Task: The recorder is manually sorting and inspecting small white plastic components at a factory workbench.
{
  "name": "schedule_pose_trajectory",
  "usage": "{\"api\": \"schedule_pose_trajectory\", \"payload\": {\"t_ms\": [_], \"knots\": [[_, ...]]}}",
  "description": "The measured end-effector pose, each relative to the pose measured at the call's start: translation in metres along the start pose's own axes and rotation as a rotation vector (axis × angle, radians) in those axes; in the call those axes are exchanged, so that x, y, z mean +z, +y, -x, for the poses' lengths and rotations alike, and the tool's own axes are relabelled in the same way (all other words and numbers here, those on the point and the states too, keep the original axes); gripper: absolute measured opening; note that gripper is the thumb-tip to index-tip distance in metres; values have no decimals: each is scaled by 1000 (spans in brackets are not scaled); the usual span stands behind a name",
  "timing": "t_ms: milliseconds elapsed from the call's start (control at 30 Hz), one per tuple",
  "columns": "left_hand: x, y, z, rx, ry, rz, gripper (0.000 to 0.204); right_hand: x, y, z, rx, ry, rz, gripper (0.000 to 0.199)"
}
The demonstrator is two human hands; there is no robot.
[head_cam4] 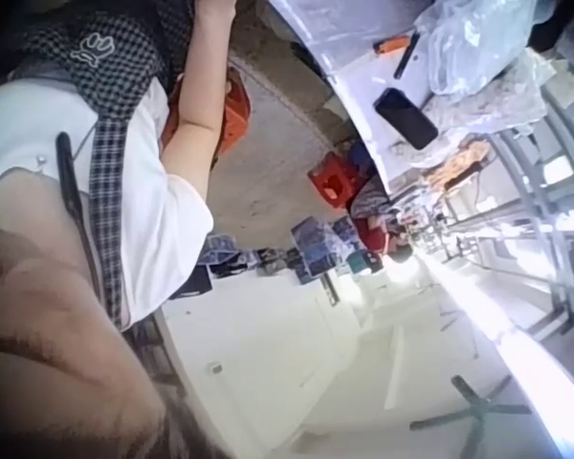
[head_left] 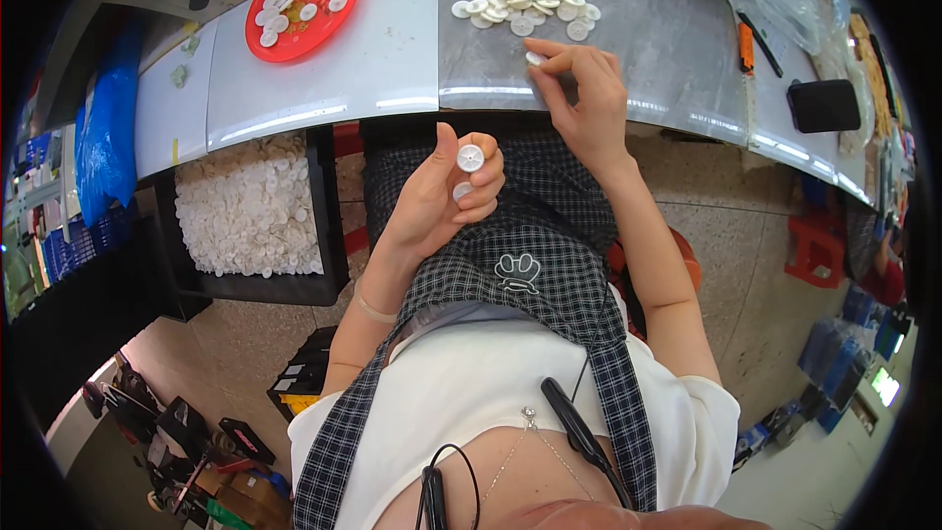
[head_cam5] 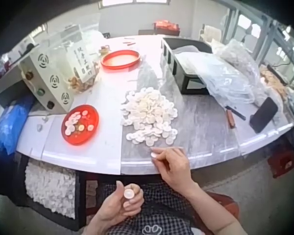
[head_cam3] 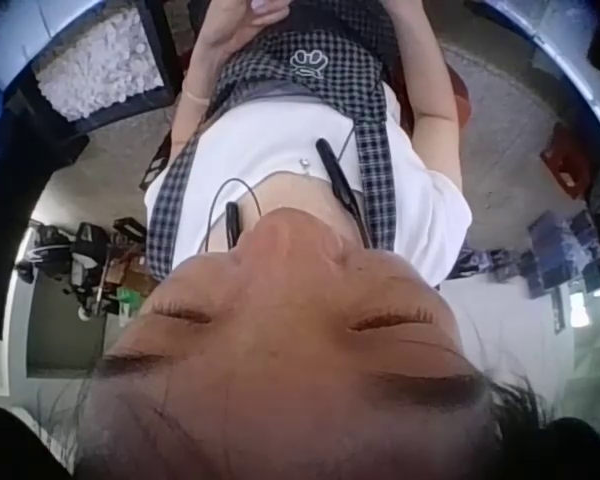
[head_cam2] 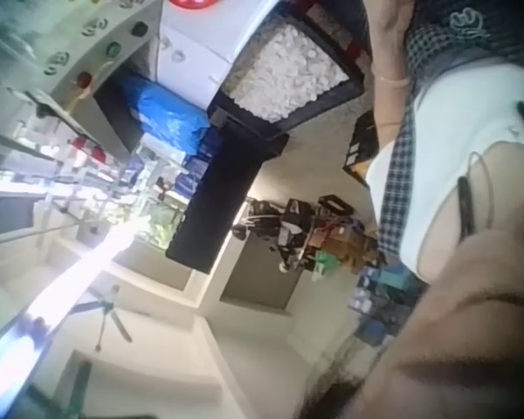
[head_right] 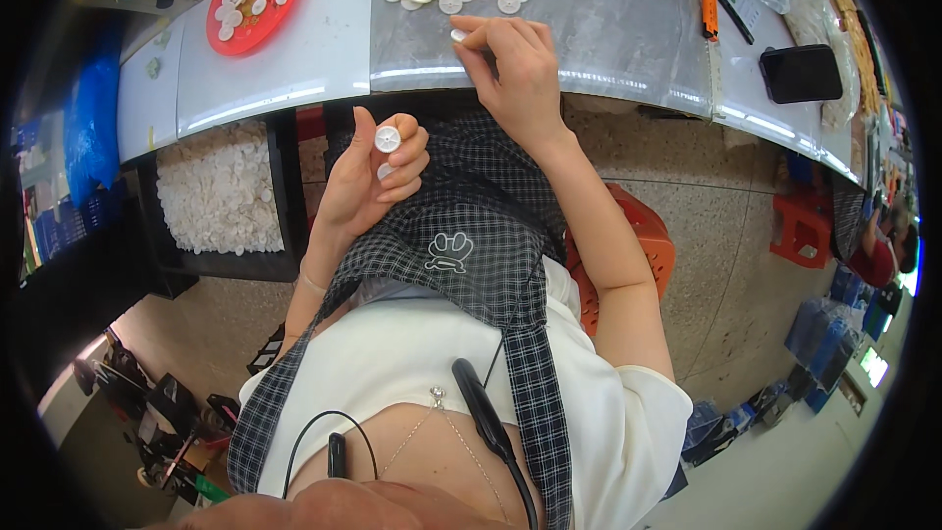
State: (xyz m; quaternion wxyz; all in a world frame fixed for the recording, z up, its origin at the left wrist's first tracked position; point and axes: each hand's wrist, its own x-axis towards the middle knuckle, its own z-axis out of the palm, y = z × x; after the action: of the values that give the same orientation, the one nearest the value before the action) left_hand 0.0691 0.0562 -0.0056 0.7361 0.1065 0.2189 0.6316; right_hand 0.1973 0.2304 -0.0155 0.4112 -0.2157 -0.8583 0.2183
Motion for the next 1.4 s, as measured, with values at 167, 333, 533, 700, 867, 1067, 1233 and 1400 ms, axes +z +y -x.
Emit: {"api": "schedule_pose_trajectory", "payload": {"t_ms": [167,333,533,700,867,1067,1233,1400], "knots": [[2,0,0,26,1,-31,56,-1,1,-1,-22,-26,42,14],[3,0,1,46,1,-30,55,-2,1,0,-79,5,72,20],[12,0,-3,84,84,-116,53,-21,-27,7,110,-111,-344,47],[10,-1,-4,85,15,-53,53,-34,-36,2,-22,-199,-337,50],[16,0,-3,92,-25,-17,52,-38,-35,3,7,-194,-317,40],[17,-1,-3,113,-37,22,47,-38,-38,5,26,-204,-313,38],[17,-2,-1,125,-3,32,45,-40,-43,3,27,-206,-335,38],[24,-1,-3,93,83,-236,48,-39,-46,2,-8,-237,-349,41]]}}
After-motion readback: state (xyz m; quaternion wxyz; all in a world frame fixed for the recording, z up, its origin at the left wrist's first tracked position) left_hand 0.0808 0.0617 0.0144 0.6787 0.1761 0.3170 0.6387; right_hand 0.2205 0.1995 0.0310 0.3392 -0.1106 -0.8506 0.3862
